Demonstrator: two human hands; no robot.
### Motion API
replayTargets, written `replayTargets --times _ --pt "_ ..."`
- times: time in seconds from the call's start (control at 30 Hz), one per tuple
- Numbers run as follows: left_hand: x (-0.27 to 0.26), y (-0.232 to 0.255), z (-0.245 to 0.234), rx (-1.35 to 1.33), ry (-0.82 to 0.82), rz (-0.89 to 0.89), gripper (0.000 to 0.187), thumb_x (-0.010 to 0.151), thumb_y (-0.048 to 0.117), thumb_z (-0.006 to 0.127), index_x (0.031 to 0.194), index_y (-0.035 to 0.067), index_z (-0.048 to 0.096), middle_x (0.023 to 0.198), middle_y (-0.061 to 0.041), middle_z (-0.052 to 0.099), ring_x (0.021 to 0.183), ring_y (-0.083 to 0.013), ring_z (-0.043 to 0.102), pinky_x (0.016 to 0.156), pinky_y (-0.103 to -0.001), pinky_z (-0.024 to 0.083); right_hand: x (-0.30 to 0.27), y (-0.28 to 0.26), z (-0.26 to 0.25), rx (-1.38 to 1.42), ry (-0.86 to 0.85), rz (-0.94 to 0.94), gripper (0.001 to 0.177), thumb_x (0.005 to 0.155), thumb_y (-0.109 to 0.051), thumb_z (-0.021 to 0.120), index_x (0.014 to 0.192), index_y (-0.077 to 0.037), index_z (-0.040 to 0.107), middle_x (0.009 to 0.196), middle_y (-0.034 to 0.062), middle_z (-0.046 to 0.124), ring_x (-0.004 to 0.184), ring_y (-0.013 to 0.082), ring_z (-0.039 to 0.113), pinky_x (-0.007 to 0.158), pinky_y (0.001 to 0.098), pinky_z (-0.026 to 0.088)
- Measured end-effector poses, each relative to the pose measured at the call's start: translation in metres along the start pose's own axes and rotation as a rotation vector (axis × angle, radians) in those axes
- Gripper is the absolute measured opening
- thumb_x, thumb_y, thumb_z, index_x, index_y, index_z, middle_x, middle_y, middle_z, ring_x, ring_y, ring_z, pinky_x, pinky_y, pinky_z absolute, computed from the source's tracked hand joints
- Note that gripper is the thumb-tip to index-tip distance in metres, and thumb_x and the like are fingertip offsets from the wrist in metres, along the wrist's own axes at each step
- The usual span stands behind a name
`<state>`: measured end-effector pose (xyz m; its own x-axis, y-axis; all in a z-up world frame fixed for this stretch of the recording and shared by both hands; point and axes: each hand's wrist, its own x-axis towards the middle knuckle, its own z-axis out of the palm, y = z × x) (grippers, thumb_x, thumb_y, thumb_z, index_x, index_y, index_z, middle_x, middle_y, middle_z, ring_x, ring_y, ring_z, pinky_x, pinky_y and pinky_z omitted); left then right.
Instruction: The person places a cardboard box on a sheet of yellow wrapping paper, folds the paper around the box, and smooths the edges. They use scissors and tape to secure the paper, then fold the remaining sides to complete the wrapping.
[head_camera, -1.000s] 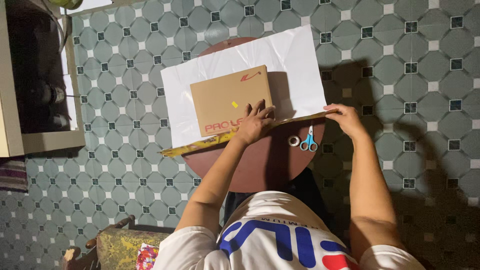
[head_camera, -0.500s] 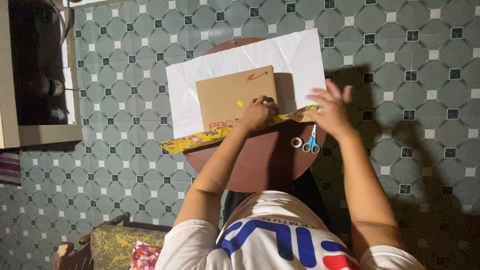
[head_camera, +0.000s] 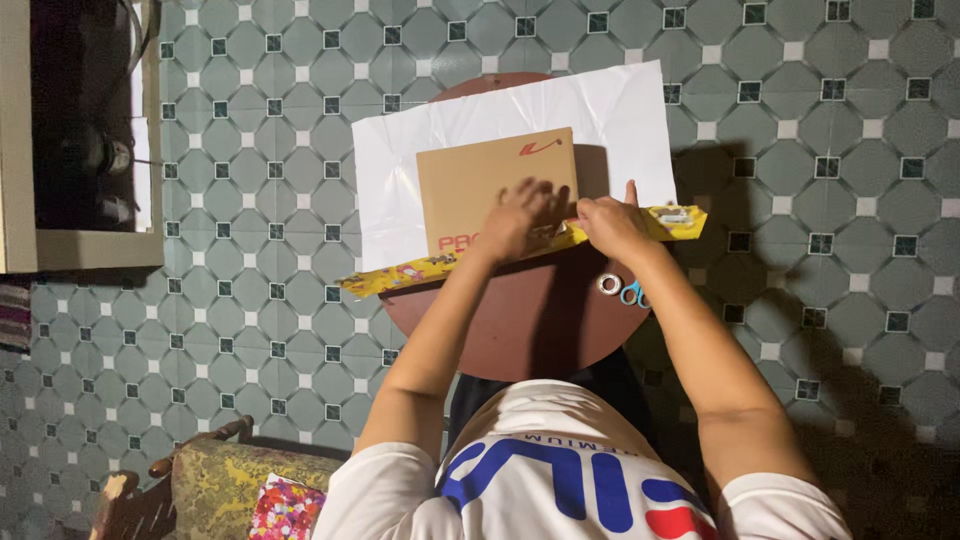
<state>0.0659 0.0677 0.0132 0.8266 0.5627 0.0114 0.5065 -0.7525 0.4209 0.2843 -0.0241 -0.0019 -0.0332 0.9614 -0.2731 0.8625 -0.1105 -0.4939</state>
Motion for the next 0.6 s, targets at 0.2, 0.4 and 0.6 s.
replayTargets --times 0.2,0.4,0.6 --pt "-0.075 -0.037 -0.077 0.006 -0.106 -0.336 0.073 0.069 0.054 0.089 0.126 0.015 0.065 0.126 -0.01 0.062 0.126 -0.0336 0.052 0.105 -0.062 0.039 -0.004 -0.011 -0.022 0.039 -0.033 0.052 0.028 0.101 -0.036 0.062 0.096 -0.008 0.065 0.086 0.0155 0.072 0.086 0.0394 0.069 0.118 0.065 0.024" --pt "-0.113 -0.055 -0.065 0.166 -0.363 -0.446 0.051 0.076 0.037 0.08 0.122 0.02 0.067 0.122 -0.003 0.066 0.126 -0.0267 0.056 0.109 -0.07 0.035 -0.005 -0.021 -0.033 0.05 -0.09 0.147 0.027 0.099 -0.035 0.064 0.094 -0.008 0.064 0.086 0.0143 0.073 0.088 0.0366 0.069 0.123 0.0595 0.025" --pt "-0.112 -0.077 -0.061 -0.061 -0.134 -0.19 0.028 0.086 0.022 0.067 0.113 0.019 0.07 0.121 -0.004 0.068 0.127 -0.0277 0.055 0.101 -0.067 0.037 -0.003 -0.004 -0.023 0.126 -0.025 0.039 0.012 0.094 -0.012 0.059 0.103 -0.012 0.067 0.104 0.0085 0.075 0.108 0.0311 0.067 0.113 0.0598 0.033"
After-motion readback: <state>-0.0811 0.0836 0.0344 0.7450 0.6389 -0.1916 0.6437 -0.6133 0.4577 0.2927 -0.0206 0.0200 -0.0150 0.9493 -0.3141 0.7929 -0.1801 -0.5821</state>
